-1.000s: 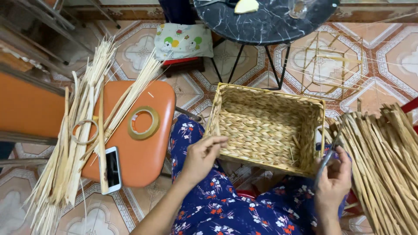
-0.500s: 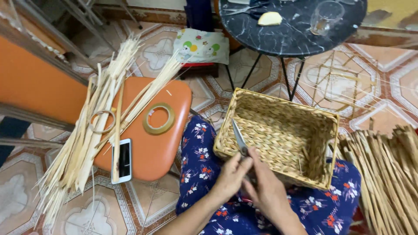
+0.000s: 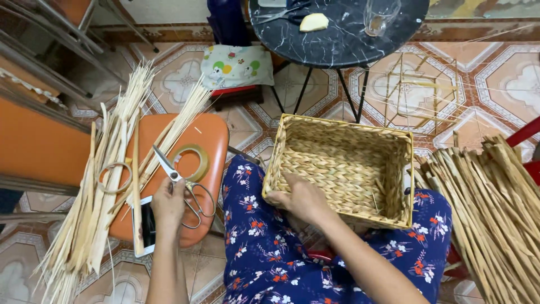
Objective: Trim and finish a hand-woven basket using scissors.
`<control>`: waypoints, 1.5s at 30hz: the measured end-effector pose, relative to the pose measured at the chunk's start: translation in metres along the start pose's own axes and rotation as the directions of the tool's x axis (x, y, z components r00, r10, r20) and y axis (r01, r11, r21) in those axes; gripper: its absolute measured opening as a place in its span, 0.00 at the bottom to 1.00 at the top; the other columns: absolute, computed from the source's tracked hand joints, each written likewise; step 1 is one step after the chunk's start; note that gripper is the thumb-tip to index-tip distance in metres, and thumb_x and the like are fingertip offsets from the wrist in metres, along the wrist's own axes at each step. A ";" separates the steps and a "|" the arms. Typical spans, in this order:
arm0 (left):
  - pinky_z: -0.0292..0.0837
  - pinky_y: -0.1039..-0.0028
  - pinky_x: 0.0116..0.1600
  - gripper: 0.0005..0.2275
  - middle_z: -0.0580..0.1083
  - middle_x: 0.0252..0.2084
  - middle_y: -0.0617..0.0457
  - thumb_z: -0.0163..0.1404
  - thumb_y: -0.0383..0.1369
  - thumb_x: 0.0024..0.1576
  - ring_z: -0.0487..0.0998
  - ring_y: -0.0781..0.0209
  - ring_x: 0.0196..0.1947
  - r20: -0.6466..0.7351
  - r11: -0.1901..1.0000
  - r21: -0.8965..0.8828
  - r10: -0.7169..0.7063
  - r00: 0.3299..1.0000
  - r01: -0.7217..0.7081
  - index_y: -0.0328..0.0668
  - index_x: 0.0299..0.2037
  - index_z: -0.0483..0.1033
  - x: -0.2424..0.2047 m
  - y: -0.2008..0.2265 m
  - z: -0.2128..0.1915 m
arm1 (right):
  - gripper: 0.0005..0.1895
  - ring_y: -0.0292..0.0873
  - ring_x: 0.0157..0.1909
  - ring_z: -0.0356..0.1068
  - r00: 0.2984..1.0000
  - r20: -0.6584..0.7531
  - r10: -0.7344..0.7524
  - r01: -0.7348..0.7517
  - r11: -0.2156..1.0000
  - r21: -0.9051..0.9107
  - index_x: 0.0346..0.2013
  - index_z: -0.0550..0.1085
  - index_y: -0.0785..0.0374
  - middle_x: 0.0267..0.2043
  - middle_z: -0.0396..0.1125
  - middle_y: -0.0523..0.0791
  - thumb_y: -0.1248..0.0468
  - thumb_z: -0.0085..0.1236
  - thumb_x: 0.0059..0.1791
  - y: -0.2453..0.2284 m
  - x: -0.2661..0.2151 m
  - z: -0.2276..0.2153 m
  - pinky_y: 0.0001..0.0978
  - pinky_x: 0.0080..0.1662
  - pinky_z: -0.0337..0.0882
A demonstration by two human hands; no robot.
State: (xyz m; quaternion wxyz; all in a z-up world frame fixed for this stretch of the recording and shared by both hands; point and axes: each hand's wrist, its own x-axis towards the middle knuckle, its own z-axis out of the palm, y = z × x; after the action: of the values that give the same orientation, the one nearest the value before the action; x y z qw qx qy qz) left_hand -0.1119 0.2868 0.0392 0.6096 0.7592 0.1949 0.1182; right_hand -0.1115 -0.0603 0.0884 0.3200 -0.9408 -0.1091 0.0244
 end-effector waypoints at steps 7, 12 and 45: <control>0.75 0.66 0.40 0.21 0.76 0.39 0.45 0.55 0.28 0.57 0.78 0.57 0.33 -0.205 0.926 0.370 0.163 0.965 -0.078 0.30 0.60 0.69 0.021 -0.047 -0.003 | 0.39 0.59 0.43 0.76 0.969 0.170 0.181 -0.146 0.969 -0.199 0.55 0.68 0.66 0.39 0.75 0.57 0.34 0.50 0.48 -0.031 0.015 0.028 0.53 0.46 0.74; 0.69 0.55 0.56 0.27 0.71 0.53 0.33 0.61 0.30 0.54 0.73 0.38 0.51 -0.218 0.708 0.695 0.372 0.902 -0.124 0.29 0.64 0.68 0.000 -0.034 -0.001 | 0.31 0.58 0.35 0.77 0.995 0.050 0.085 -0.073 0.975 -0.210 0.46 0.72 0.66 0.29 0.74 0.55 0.40 0.54 0.48 -0.023 0.009 0.029 0.52 0.39 0.75; 0.69 0.68 0.62 0.26 0.72 0.63 0.43 0.41 0.46 0.65 0.74 0.57 0.60 0.623 0.782 -0.458 -0.058 0.780 0.424 0.35 0.67 0.65 -0.102 0.057 0.185 | 0.32 0.51 0.73 0.61 0.685 -0.261 0.680 0.486 -0.160 0.859 0.69 0.67 0.56 0.73 0.63 0.46 0.46 0.43 0.52 0.216 -0.127 -0.072 0.57 0.71 0.61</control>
State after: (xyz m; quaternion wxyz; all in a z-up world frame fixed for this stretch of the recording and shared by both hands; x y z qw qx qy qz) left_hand -0.1178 0.0684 0.0581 0.8489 0.5043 0.0561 -0.1478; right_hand -0.1864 -0.2976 0.0113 0.9176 -0.2676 0.1729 -0.2379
